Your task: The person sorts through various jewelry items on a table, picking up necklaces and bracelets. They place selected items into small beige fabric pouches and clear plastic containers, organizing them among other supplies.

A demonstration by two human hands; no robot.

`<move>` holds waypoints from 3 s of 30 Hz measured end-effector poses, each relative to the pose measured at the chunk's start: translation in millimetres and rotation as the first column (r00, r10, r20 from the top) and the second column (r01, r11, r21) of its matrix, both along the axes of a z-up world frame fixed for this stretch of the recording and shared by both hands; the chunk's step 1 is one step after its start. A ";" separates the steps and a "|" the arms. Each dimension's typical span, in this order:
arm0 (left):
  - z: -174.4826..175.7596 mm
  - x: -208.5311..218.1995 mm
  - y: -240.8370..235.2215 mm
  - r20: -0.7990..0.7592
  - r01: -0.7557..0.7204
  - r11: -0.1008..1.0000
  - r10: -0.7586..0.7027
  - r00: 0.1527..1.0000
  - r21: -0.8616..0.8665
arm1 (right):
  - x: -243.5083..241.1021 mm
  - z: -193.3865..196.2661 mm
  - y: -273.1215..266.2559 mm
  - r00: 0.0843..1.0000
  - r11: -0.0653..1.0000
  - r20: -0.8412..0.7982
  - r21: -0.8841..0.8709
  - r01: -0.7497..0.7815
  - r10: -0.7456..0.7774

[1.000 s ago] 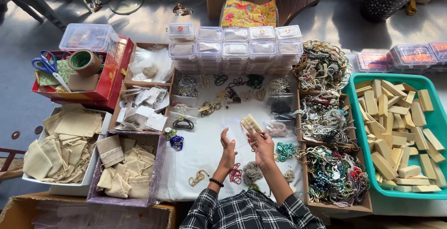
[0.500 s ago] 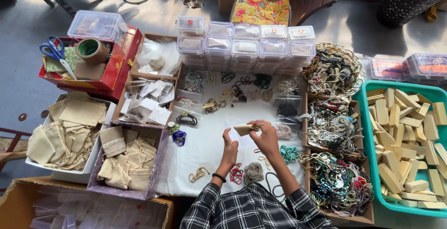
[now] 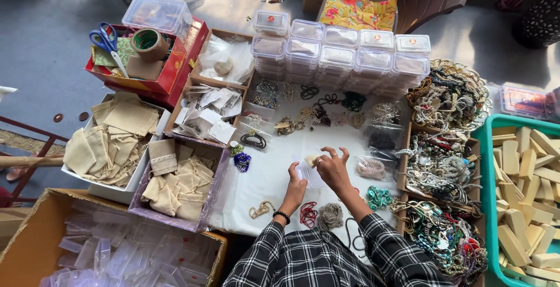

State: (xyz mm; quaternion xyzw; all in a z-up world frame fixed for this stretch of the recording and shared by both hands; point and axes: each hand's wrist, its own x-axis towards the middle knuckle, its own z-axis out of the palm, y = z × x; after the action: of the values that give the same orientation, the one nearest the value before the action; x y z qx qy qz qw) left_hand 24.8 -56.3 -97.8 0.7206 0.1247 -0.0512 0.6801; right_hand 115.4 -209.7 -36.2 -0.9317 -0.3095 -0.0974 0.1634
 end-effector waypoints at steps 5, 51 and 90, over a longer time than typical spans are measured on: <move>-9.9 -1.4 -0.7 0.000 0.007 0.999 -0.007 1.000 0.044 | -26.8 -42.2 -12.2 0.997 0.999 0.068 -0.005 -0.048 0.048; 43.9 68.8 -3.5 -0.102 0.044 0.616 0.059 0.993 0.786 | -3.4 -101.9 -43.2 0.544 0.681 -0.749 0.173 0.711 -0.378; 50.2 125.2 8.1 0.217 0.066 0.904 -0.171 0.961 0.423 | 146.8 -73.0 -59.7 0.872 0.873 -0.108 0.057 0.485 -0.477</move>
State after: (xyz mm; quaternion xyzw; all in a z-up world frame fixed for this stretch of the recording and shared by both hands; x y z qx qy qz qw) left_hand 150.0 -48.2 -47.6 0.8545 0.0019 0.0256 0.5188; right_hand 262.2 -269.4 -109.3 -0.9753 -0.0560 -0.1055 0.1859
